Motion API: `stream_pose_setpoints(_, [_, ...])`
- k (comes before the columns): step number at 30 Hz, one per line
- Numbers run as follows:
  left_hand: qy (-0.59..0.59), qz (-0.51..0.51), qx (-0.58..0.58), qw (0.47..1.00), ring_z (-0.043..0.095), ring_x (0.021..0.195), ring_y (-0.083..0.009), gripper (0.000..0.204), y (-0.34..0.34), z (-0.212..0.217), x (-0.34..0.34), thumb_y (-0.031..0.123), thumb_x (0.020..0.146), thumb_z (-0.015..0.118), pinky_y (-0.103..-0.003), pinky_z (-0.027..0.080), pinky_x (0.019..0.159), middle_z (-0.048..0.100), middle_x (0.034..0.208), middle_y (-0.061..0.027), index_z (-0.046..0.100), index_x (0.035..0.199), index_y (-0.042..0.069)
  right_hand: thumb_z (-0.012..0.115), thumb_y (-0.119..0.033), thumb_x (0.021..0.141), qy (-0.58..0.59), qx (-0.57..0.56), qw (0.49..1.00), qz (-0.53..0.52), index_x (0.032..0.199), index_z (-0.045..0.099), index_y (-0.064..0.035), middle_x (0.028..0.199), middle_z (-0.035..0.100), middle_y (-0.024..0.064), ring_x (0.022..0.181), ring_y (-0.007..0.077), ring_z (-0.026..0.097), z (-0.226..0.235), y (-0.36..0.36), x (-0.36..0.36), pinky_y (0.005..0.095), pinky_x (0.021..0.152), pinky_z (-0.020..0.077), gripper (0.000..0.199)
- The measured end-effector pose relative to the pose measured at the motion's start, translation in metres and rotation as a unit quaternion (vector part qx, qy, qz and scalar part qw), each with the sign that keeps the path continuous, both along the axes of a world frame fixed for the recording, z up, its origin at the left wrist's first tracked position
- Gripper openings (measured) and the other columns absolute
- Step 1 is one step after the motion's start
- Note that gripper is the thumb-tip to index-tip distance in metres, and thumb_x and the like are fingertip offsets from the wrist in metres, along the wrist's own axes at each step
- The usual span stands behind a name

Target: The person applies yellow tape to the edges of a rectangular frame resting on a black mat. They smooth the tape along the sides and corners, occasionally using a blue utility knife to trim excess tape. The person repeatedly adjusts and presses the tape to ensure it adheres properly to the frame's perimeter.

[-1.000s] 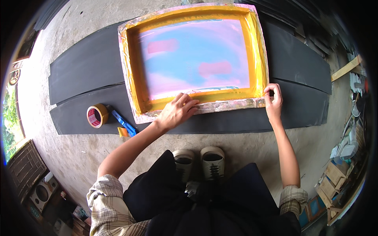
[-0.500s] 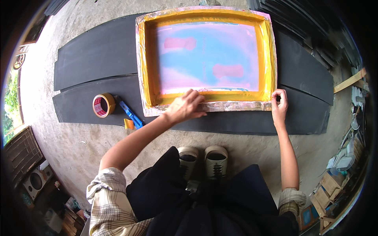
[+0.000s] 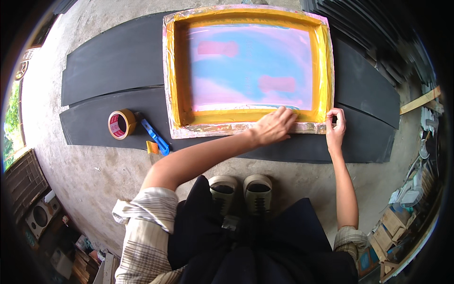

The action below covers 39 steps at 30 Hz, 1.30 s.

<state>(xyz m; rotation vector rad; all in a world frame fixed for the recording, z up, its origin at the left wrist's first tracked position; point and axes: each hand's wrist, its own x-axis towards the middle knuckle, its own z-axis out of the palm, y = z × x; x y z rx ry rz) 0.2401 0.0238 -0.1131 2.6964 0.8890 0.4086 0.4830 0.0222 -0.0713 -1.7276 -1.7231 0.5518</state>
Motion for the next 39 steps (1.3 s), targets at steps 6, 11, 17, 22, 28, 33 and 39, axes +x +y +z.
stream_pose_setpoints(6, [-0.012,0.020,-0.018,1.000,0.052,0.099,-0.0249,0.051,-0.003,0.008,-0.004,0.038,0.083,0.065,-0.032,0.053,0.083,0.052,0.103,-0.0136,0.055,0.114,-0.001,0.052,0.012,0.077,0.044,-0.004,0.999,-0.008,0.087,0.052,-0.0046,0.087,0.052,0.0039,0.074,0.0140,0.052,0.000,-0.004,0.003,0.0248,0.061,0.0442,0.019])
stream_pose_setpoints(11, [-0.021,0.062,-0.042,0.997,0.054,0.098,-0.0255,0.049,-0.013,0.010,-0.064,0.037,0.081,0.069,-0.034,0.055,0.079,0.053,0.101,-0.0124,0.056,0.113,0.002,0.054,0.011,0.077,-0.003,0.017,1.000,0.022,0.087,0.051,-0.0051,0.087,0.051,0.0034,0.075,0.0147,0.050,-0.001,-0.002,0.003,0.0265,0.064,0.0434,0.019])
stream_pose_setpoints(17, [-0.017,0.127,-0.083,0.988,0.053,0.106,-0.0277,0.052,-0.039,0.017,-0.137,0.026,0.079,0.071,-0.036,0.054,0.083,0.053,0.108,-0.0133,0.053,0.123,0.004,0.052,0.010,0.074,-0.194,0.000,0.980,0.048,0.092,0.054,-0.0059,0.099,0.055,0.0066,0.096,0.0235,0.051,0.011,-0.007,-0.032,0.0373,0.084,0.0408,0.025])
stream_pose_setpoints(22, [0.068,0.147,-0.110,0.981,0.051,0.109,-0.0280,0.065,-0.050,0.026,-0.196,0.020,0.073,0.073,-0.036,0.049,0.093,0.050,0.116,-0.0110,0.048,0.131,0.005,0.059,-0.003,0.083,-0.115,-0.052,0.950,0.285,0.113,0.054,-0.0024,0.115,0.056,0.0139,0.114,0.0304,0.050,0.029,-0.006,-0.140,0.0426,0.102,0.0383,0.031])
stream_pose_setpoints(28, [-0.012,0.147,-0.110,0.983,0.055,0.103,-0.0243,0.056,-0.038,0.022,-0.201,0.026,0.070,0.077,-0.035,0.051,0.088,0.055,0.109,-0.0074,0.056,0.118,0.006,0.077,-0.018,0.074,-0.045,-0.068,0.912,0.401,0.131,0.040,-0.0039,0.112,0.054,0.0162,0.105,0.0323,0.054,0.006,-0.016,-0.219,0.0422,0.093,0.0462,0.069])
stream_pose_setpoints(33, [-0.060,0.154,-0.090,0.982,0.055,0.097,-0.0227,0.051,-0.037,0.011,-0.195,0.031,0.069,0.076,-0.034,0.049,0.086,0.054,0.100,-0.0061,0.057,0.110,0.008,0.079,-0.006,0.067,-0.027,-0.081,0.914,0.397,0.133,0.037,-0.0044,0.107,0.055,0.0153,0.101,0.0309,0.055,-0.002,-0.015,-0.226,0.0404,0.090,0.0478,0.078])
stream_pose_setpoints(39, [-0.075,0.160,-0.115,0.978,0.056,0.093,-0.0227,0.049,-0.038,0.012,-0.196,0.025,0.064,0.079,-0.034,0.051,0.084,0.055,0.097,-0.0060,0.058,0.105,0.008,0.079,-0.001,0.064,-0.047,-0.081,0.912,0.399,0.135,0.036,-0.0040,0.103,0.056,0.0150,0.099,0.0307,0.055,-0.001,-0.013,-0.227,0.0403,0.089,0.0479,0.082])
